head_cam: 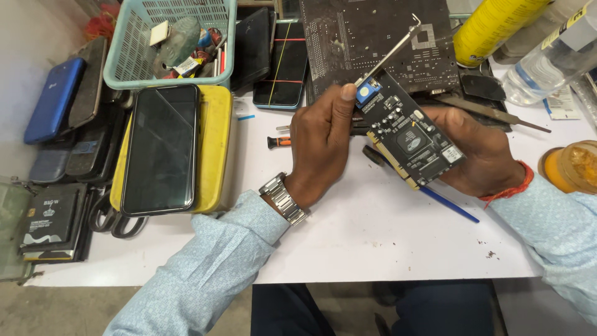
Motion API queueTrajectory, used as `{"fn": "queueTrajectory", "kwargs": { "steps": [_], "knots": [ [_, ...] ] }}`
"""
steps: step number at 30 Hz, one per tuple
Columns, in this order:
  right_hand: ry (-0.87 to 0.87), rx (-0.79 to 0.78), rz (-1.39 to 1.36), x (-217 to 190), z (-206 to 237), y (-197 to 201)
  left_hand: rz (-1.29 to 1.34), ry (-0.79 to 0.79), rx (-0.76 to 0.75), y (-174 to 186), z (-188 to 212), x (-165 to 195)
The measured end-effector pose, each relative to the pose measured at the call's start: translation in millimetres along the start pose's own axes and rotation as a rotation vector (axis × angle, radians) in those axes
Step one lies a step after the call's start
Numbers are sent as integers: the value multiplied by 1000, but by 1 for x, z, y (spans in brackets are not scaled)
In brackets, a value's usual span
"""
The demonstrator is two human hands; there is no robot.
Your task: The person uses a soldering iron to work on a small circuit board, then uses a plastic spudger and a precision screwdriver to adjust components. The person flips the board over and continues to manipulate small parts on the opposite side.
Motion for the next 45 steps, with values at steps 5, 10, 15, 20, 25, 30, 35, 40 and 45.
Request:
{"fn": "queueTrajectory", "kwargs": {
  "steps": [5,10,15,20,25,30,35,40,45],
  "knots": [
    [47,48,97,-7,-1,6,-57,-26,-8,-2,-1,3],
    [88,93,114,-12,-1,17,-95,-40,11,-2,-1,2],
    [216,225,165,-29,2,18,-98,-55,53,4,-4,-2],
    [354,133,167,-51,-1,-9,-87,-19,86,8,-9,-10],
    [438,355,267,-58,3,0,-81,-23,79,7,-9,-11],
    [511,472,288,-58,12,24,-94,-22,73,6,-8,-12],
    [551,561,323,-56,26,43,-110,-34,85,8,-9,-13],
    [535,617,339,-54,38,56,-110,-12,72,6,-9,-16],
    [545,602,365,-54,40,62,-113,-26,65,6,-9,-15]
  ]
}}
Point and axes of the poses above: each hand's wrist, its own z-axis away from the middle knuckle, its own y-axis out of the back of the hand, x = y × z, the point moved 8 cm from there along -z, towards the middle knuckle, and after that the axes turned 6 degrees about -x, right-handed, at the moved point
